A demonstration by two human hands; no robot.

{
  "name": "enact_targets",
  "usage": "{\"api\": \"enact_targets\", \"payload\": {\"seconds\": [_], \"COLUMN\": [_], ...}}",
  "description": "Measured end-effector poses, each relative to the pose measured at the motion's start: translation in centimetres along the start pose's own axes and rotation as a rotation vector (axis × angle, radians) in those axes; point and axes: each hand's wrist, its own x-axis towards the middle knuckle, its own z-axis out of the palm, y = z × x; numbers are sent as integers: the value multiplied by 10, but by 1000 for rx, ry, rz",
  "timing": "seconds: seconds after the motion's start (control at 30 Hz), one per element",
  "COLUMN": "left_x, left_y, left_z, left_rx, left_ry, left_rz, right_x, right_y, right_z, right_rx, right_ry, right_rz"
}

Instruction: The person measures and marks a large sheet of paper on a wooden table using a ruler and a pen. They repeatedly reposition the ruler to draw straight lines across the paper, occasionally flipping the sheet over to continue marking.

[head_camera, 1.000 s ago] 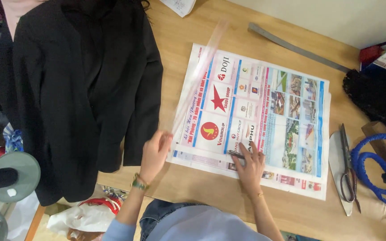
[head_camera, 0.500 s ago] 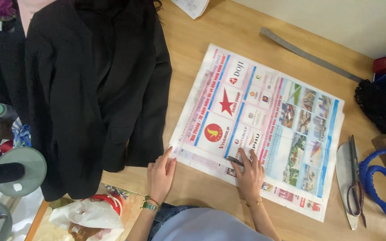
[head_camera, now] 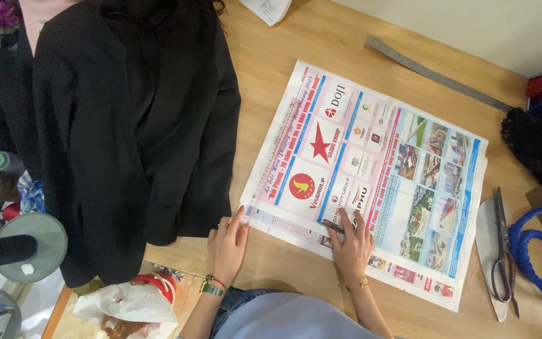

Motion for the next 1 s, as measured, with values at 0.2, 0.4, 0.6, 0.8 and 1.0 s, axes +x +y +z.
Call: {"api": "enact_targets", "payload": {"seconds": [0.2,0.4,0.6,0.8,1.0], "left_x": [-1,-1,-2,-3,-7], "left_y": [0,-6,-9,-9,-12], "left_z": [3,4,12,8,9], "left_rx": [-49,-27,31,-60,-99], "left_ry": [-61,-43,5,31,94], "left_rz": [-135,-105,-81,-124,-102], "right_x": [4,3,3,1,1], "right_y": [-10,-9,-9,-4,-4], "right_z": [1,2,2,7,8], "right_rx": [-3,3,8,15,8], "right_ry": [45,64,59,67,69], "right_rz": [-44,-51,-48,-55,-48]}}
